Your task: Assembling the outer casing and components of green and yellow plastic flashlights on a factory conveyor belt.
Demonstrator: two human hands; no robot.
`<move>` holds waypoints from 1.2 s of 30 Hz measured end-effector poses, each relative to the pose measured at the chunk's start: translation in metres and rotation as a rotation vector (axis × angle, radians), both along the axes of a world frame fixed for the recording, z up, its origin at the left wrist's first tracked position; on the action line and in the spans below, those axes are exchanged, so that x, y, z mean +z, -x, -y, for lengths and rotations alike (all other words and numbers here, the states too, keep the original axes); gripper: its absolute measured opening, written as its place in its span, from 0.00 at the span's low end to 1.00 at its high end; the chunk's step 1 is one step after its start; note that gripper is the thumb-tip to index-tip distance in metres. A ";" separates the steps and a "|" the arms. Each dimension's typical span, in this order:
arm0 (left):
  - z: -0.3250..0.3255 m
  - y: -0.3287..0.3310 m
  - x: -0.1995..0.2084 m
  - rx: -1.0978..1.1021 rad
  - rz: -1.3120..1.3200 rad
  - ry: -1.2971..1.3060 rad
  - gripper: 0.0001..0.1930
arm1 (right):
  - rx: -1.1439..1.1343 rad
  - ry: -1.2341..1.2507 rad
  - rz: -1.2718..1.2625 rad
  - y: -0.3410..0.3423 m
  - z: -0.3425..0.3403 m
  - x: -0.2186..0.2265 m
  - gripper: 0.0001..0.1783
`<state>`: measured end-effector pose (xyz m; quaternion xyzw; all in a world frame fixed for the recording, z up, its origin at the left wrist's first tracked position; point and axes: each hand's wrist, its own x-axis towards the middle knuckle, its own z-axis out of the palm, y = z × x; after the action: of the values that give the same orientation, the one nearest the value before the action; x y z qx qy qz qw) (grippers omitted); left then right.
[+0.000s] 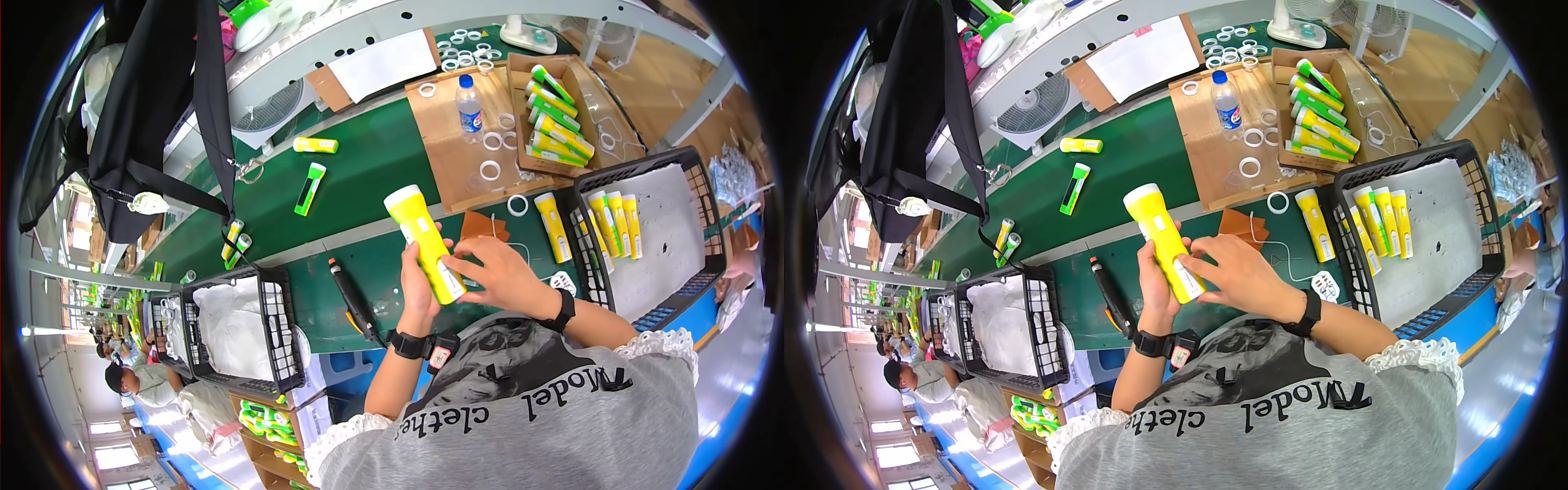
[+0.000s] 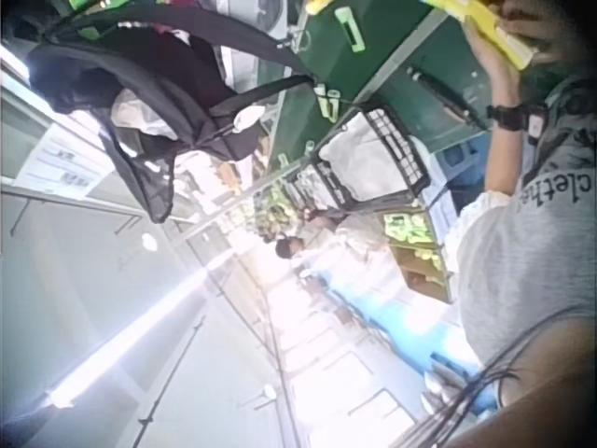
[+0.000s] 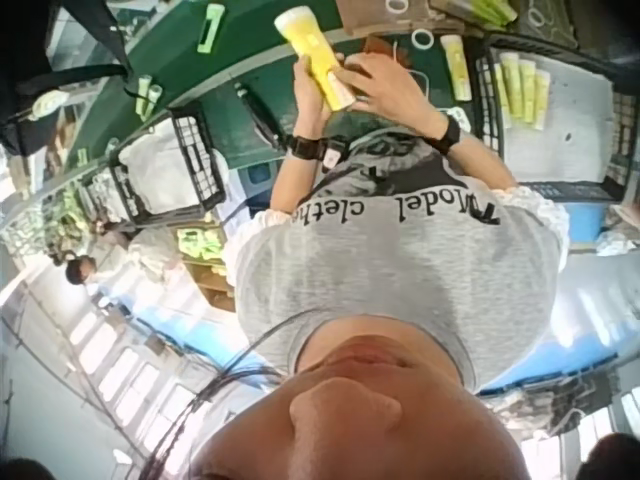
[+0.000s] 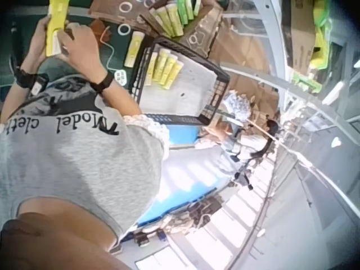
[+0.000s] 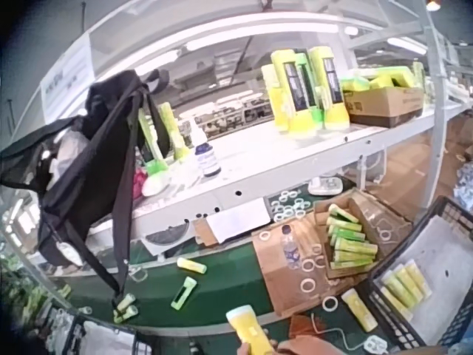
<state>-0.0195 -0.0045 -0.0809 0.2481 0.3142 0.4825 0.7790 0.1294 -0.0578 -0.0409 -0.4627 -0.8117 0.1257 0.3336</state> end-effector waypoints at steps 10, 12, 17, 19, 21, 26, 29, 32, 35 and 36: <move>-0.005 0.002 0.027 0.140 -0.131 -0.281 0.26 | 0.333 -0.110 -0.167 -0.010 0.011 -0.008 0.12; -0.006 0.009 0.027 0.093 -0.082 -0.357 0.27 | 0.345 -0.172 -0.114 -0.011 0.015 0.000 0.05; 0.002 -0.002 0.043 0.184 0.011 -0.391 0.29 | 0.207 -0.443 -0.035 -0.004 0.018 0.005 0.08; 0.003 -0.002 0.045 0.220 0.051 -0.358 0.30 | 0.211 -0.478 0.011 -0.006 0.023 0.005 0.09; 0.002 0.001 0.044 0.116 0.055 -0.415 0.33 | 0.214 -0.514 0.057 -0.009 0.026 0.005 0.10; 0.006 -0.001 0.040 0.156 0.012 -0.488 0.33 | 0.237 -0.458 0.026 -0.015 0.023 0.010 0.09; 0.007 -0.002 0.037 0.142 0.002 -0.541 0.32 | 0.253 -0.340 -0.008 -0.015 0.021 0.016 0.08; 0.009 -0.001 0.033 0.058 -0.035 -0.584 0.32 | 0.307 -0.124 -0.169 -0.014 0.016 0.018 0.12; 0.017 -0.011 0.041 -0.048 -0.066 -0.568 0.32 | -0.077 0.175 -0.623 -0.001 0.016 0.009 0.25; 0.021 -0.017 0.044 -0.089 -0.065 -0.535 0.32 | -0.169 0.329 -0.733 0.003 0.012 0.006 0.34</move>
<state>-0.0026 -0.0260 -0.0366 0.4740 0.1890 0.5056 0.6956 0.1267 -0.0694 -0.0353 -0.4992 -0.5673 0.3825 0.5316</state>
